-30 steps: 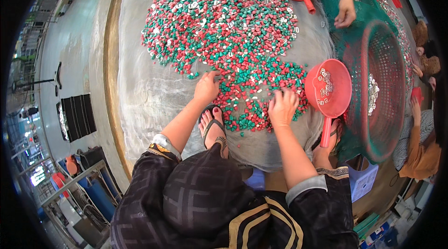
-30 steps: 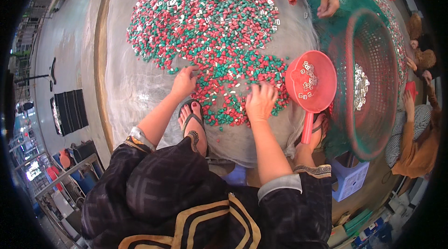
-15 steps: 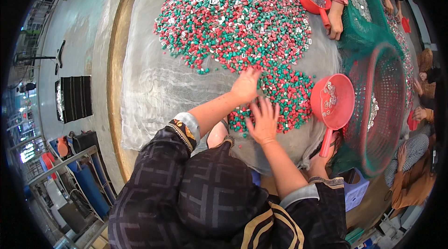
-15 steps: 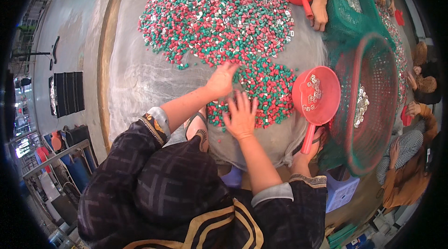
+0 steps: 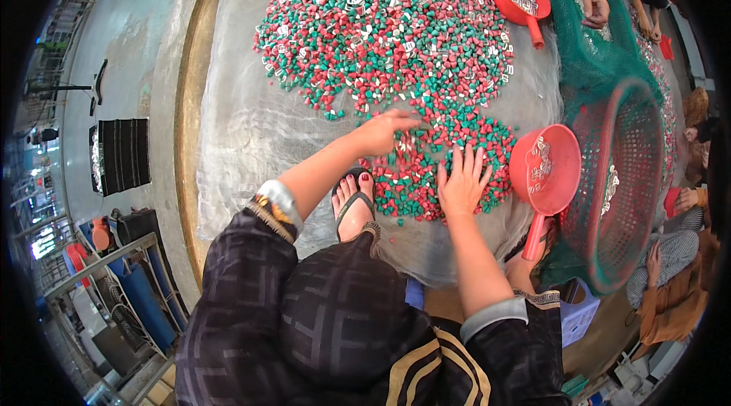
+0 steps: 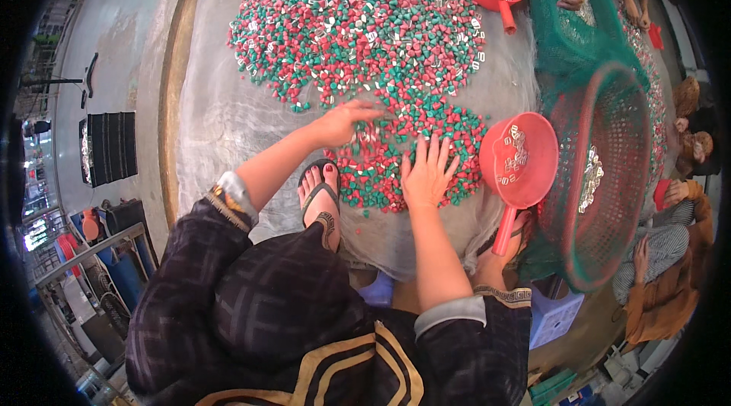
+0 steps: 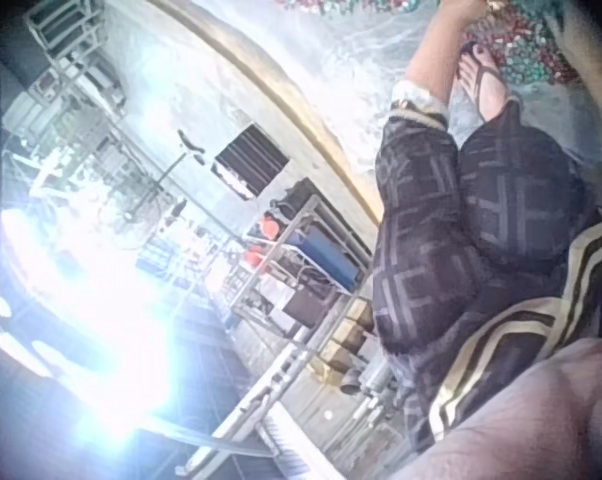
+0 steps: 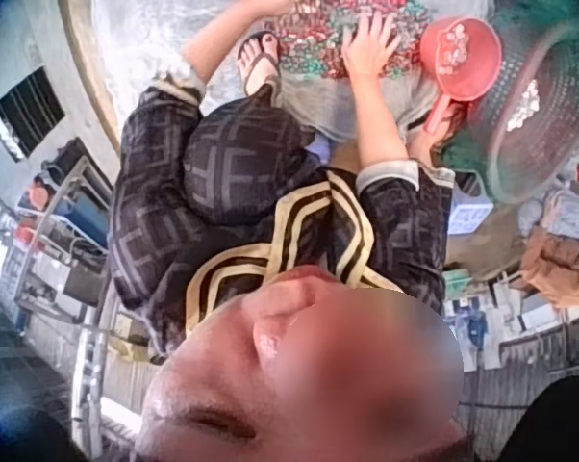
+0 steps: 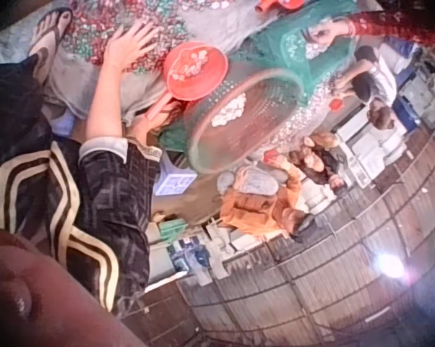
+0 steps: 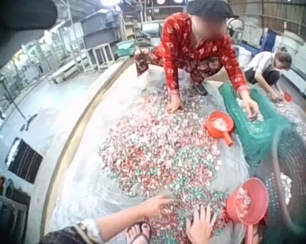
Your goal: The person picks up small white tiles from a large pile on a sheet on the floor and places them into a red plastic bowl.
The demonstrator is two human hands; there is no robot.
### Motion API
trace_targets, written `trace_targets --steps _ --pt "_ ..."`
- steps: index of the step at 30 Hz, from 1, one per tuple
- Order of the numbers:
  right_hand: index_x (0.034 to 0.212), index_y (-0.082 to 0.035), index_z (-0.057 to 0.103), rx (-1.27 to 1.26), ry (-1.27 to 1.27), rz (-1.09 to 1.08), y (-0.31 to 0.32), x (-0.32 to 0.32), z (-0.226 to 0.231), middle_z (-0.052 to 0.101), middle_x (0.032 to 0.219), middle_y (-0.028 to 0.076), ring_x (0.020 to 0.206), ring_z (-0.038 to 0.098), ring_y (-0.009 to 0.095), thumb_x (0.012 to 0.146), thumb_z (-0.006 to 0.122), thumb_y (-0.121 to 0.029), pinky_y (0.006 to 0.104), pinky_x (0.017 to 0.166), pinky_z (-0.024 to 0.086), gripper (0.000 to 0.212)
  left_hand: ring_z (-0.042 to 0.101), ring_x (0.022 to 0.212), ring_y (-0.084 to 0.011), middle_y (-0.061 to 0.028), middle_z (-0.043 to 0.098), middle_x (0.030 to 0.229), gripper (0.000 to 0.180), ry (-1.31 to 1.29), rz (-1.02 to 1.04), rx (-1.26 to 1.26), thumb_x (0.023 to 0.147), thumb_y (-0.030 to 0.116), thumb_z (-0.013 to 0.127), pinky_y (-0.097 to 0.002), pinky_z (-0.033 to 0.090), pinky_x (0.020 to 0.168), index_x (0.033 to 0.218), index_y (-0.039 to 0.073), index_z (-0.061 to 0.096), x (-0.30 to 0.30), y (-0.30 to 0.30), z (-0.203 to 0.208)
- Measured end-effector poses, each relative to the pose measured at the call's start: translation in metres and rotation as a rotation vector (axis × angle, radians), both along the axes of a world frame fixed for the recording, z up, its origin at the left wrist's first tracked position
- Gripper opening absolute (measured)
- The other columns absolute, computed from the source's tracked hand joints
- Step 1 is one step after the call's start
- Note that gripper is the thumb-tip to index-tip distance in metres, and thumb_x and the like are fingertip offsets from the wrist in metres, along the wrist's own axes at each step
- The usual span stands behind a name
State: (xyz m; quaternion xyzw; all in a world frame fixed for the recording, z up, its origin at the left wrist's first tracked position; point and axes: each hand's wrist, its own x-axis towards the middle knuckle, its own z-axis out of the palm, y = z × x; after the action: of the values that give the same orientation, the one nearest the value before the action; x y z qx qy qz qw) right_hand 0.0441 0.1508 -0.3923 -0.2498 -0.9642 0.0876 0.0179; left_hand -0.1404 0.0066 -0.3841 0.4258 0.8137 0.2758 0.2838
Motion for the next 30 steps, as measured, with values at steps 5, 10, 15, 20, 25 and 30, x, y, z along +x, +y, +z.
trace_targets --steps 5,10,15,20,25,30 --pt "0.118 -0.013 0.051 0.044 0.149 -0.051 -0.002 0.000 0.003 0.043 0.127 0.009 0.122 0.033 0.030 0.079 0.056 -0.029 0.0522 0.101 0.020 0.042 0.061 0.087 -0.0271 -0.0131 0.060 0.101 0.036 -0.097 0.384 0.034 0.070 -0.001 0.057 -0.0348 0.048 0.077 0.104 0.011 0.063 -0.003 -0.032 0.011" --pt "0.103 -0.015 0.061 -0.124 0.209 0.142 -0.027 -0.005 0.009 0.052 0.107 0.006 0.103 0.045 0.026 0.075 0.061 -0.023 0.0446 0.090 0.032 0.029 0.063 0.071 -0.0245 -0.0106 0.063 0.078 0.025 -0.101 0.223 -0.064 0.064 0.015 0.072 -0.0334 0.050 0.067 0.087 0.008 0.066 0.019 -0.049 -0.004" --pt "0.098 -0.017 0.065 -0.286 0.088 0.269 -0.048 -0.028 0.007 0.051 0.090 0.005 0.092 0.047 0.024 0.073 0.064 -0.018 0.0386 0.081 0.038 0.025 0.062 0.074 -0.0286 -0.0096 0.064 0.072 0.020 0.017 0.102 -0.087 0.060 0.019 0.073 -0.0354 0.049 0.072 0.077 0.010 0.068 0.055 -0.045 -0.006" --pt "0.089 -0.013 0.065 -0.335 -0.054 0.193 -0.049 -0.035 0.002 0.052 0.091 0.007 0.094 0.048 0.025 0.071 0.066 -0.016 0.0400 0.081 0.039 0.018 0.061 0.068 -0.0160 -0.0069 0.065 0.074 0.023 -0.502 0.352 -0.054 0.072 0.015 0.069 -0.0289 0.048 0.061 0.091 0.003 0.065 0.041 -0.056 -0.023" --pt "0.087 -0.012 0.064 -0.342 -0.055 0.171 -0.047 -0.029 0.000 0.051 0.091 0.007 0.095 0.048 0.026 0.069 0.068 -0.016 0.0405 0.081 0.039 0.019 0.058 0.065 -0.0087 -0.0062 0.065 0.076 0.017 -1.015 0.607 -0.016 0.080 0.012 0.063 -0.0212 0.043 0.055 0.089 -0.002 0.064 0.031 -0.057 -0.006" --pt "0.091 -0.015 0.063 -0.357 -0.063 0.194 -0.049 -0.028 0.007 0.052 0.092 0.007 0.095 0.048 0.026 0.068 0.069 -0.014 0.0404 0.082 0.038 0.023 0.057 0.063 -0.0088 -0.0062 0.065 0.077 0.016 -1.030 0.597 0.002 0.080 0.013 0.063 -0.0209 0.042 0.054 0.088 -0.001 0.064 0.028 -0.056 -0.009"
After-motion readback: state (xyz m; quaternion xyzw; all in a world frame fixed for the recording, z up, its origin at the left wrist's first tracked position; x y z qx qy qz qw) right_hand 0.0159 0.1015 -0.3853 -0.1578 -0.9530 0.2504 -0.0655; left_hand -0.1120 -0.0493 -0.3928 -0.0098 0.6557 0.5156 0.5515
